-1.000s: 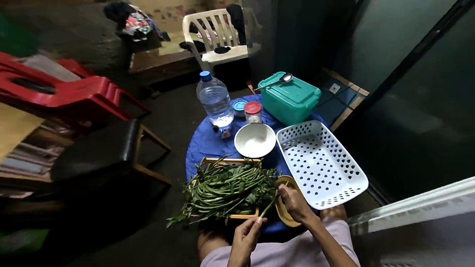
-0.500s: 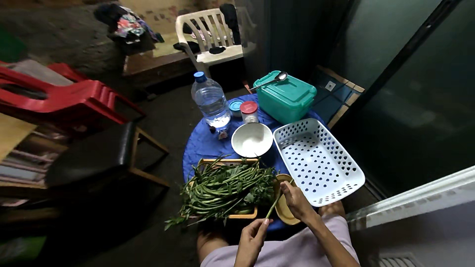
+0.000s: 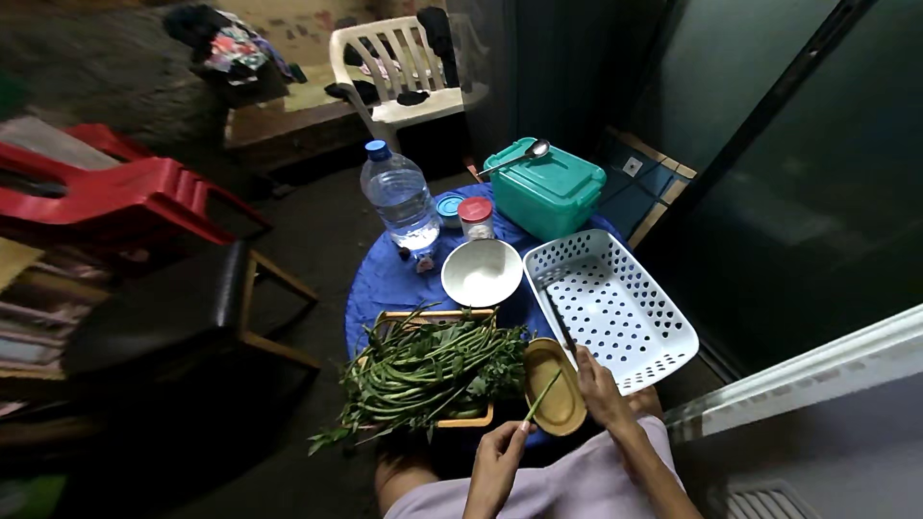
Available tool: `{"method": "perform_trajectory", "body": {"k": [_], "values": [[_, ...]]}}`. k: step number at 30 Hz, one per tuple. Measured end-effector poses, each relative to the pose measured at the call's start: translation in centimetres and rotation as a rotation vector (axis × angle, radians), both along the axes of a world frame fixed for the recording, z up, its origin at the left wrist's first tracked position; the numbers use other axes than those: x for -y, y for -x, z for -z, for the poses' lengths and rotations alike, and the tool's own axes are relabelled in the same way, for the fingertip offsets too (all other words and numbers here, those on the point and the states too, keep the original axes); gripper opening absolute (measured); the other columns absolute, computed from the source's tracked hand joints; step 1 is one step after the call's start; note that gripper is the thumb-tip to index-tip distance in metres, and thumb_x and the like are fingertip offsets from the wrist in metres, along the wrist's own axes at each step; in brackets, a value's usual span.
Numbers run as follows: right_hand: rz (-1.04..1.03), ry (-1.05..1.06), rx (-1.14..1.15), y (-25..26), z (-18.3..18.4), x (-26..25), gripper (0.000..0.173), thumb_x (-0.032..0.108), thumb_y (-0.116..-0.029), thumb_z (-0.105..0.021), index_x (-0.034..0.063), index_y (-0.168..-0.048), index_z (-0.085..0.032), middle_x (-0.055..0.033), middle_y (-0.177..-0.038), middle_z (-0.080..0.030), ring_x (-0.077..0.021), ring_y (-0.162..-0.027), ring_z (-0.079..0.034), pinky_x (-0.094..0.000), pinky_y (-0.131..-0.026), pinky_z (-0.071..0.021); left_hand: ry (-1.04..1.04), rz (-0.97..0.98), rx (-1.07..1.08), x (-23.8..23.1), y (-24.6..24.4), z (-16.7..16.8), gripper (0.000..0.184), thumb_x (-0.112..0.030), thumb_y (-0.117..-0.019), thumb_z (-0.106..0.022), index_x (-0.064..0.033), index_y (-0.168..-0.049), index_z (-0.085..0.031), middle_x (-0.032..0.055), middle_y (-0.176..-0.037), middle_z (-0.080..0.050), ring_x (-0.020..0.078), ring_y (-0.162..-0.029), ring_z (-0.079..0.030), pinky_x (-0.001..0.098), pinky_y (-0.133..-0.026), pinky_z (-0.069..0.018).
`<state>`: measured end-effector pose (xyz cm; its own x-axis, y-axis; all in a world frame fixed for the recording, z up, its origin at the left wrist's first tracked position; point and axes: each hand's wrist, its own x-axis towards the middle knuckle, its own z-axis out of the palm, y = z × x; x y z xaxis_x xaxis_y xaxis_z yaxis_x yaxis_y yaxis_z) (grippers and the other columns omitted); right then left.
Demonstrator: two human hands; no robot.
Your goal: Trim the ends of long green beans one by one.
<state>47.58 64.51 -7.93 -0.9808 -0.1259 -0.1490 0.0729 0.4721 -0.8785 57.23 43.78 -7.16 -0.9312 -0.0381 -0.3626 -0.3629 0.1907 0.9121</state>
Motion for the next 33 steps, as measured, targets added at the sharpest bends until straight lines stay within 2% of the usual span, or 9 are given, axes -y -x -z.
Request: {"method": "perform_trajectory", "body": {"k": [2,6,11,17,22,25,28,31,33], "values": [[-0.145,0.044,0.006,-0.6,0.4,0.1,0.055,0.041,-0.1116,-0.026,0.0071,-0.140,-0.060,-0.0159,-0.094,-0.071,-0.0245,-0.078,-0.068,-0.0464,-0.078,-0.0561,0.008,0.035,-0.003,-0.2,0.4,0.0,0.025,-0.021,-0.1044,-0.055,-0.0069,-0.104,-0.076,-0.0064,-0.070,-0.060,0.0008,-0.055,-0.046,0.0202,-0.054,-0.0407],[-0.305,0.050,0.076,-1.1,0.6,0.9,0.066,0.048,-0.1104,-0.020,0.0039,-0.127,-0.066,-0.0087,-0.074,-0.059,-0.0196,-0.062,-0.054,-0.0418,-0.067,-0.0506,-0.052,0.054,-0.014,-0.5,1.0,-0.1,0.026,-0.021,-0.1050,-0.054,-0.0068,-0.104,-0.076,-0.0065,-0.071,-0.061,0.0001,-0.053,-0.045,0.0183,-0.051,-0.0384],[-0.245,0.007,0.064,-1.6,1.1,1.4,0.068,0.051,-0.1098,-0.020,0.0010,-0.114,-0.067,-0.0087,-0.071,-0.056,-0.0213,-0.064,-0.055,-0.0428,-0.068,-0.0504,-0.127,0.053,0.031,-0.5,0.7,0.1,0.025,-0.020,-0.1060,-0.053,-0.0052,-0.109,-0.074,-0.0055,-0.066,-0.057,0.0013,-0.050,-0.044,0.0183,-0.047,-0.0376],[-0.073,-0.058,0.087,-1.3,0.5,0.5,0.059,0.041,-0.1123,-0.026,-0.0033,-0.123,-0.064,-0.0179,-0.081,-0.066,-0.0305,-0.077,-0.066,-0.0500,-0.077,-0.0536,-0.094,0.066,0.008,-0.4,-0.2,0.8,0.025,-0.020,-0.1049,-0.054,-0.0060,-0.110,-0.073,-0.0079,-0.066,-0.055,-0.0003,-0.051,-0.044,0.0176,-0.049,-0.0384],[0.092,-0.084,0.138,-0.7,1.3,-0.9,0.065,0.046,-0.1117,-0.023,-0.0024,-0.101,-0.065,-0.0142,-0.076,-0.061,-0.0276,-0.072,-0.062,-0.0478,-0.071,-0.0517,-0.046,0.111,-0.005,-1.3,-0.2,1.1,0.024,-0.019,-0.1045,-0.054,-0.0078,-0.108,-0.074,-0.0089,-0.067,-0.055,-0.0012,-0.053,-0.044,0.0174,-0.051,-0.0380],[0.108,-0.096,0.157,-0.4,1.1,-1.9,0.059,0.043,-0.1122,-0.023,0.0017,-0.129,-0.061,-0.0172,-0.086,-0.065,-0.0294,-0.072,-0.063,-0.0491,-0.072,-0.0530,-0.077,0.094,0.007,-1.2,-0.1,1.2,0.024,-0.017,-0.1051,-0.053,-0.0070,-0.109,-0.074,-0.0082,-0.065,-0.054,-0.0006,-0.051,-0.042,0.0173,-0.049,-0.0366],[0.057,-0.023,0.127,-1.0,0.9,-2.0,0.054,0.042,-0.1120,-0.024,0.0114,-0.149,-0.050,-0.0108,-0.078,-0.061,-0.0220,-0.060,-0.057,-0.0437,-0.062,-0.0519,-0.093,0.098,0.030,-1.0,0.4,1.1,0.025,-0.017,-0.1056,-0.053,-0.0065,-0.110,-0.074,-0.0076,-0.065,-0.054,0.0000,-0.050,-0.043,0.0174,-0.048,-0.0372],[-0.065,0.159,0.161,-1.9,0.9,-1.3,0.060,0.047,-0.1107,-0.021,0.0104,-0.145,-0.054,-0.0048,-0.074,-0.057,-0.0149,-0.055,-0.052,-0.0375,-0.058,-0.0517,-0.125,0.147,0.047,-1.2,1.1,1.2,0.025,-0.018,-0.1060,-0.052,-0.0068,-0.110,-0.074,-0.0079,-0.064,-0.054,-0.0001,-0.049,-0.043,0.0171,-0.047,-0.0373],[-0.140,0.246,0.214,-2.0,1.6,-0.6,0.064,0.050,-0.1094,-0.020,0.0091,-0.133,-0.063,0.0016,-0.066,-0.051,-0.0107,-0.052,-0.048,-0.0334,-0.054,-0.0490,-0.191,0.181,0.049,-1.4,1.4,1.3,0.027,-0.019,-0.1061,-0.051,-0.0066,-0.111,-0.074,-0.0085,-0.063,-0.053,-0.0003,-0.048,-0.042,0.0170,-0.047,-0.0376]]}}
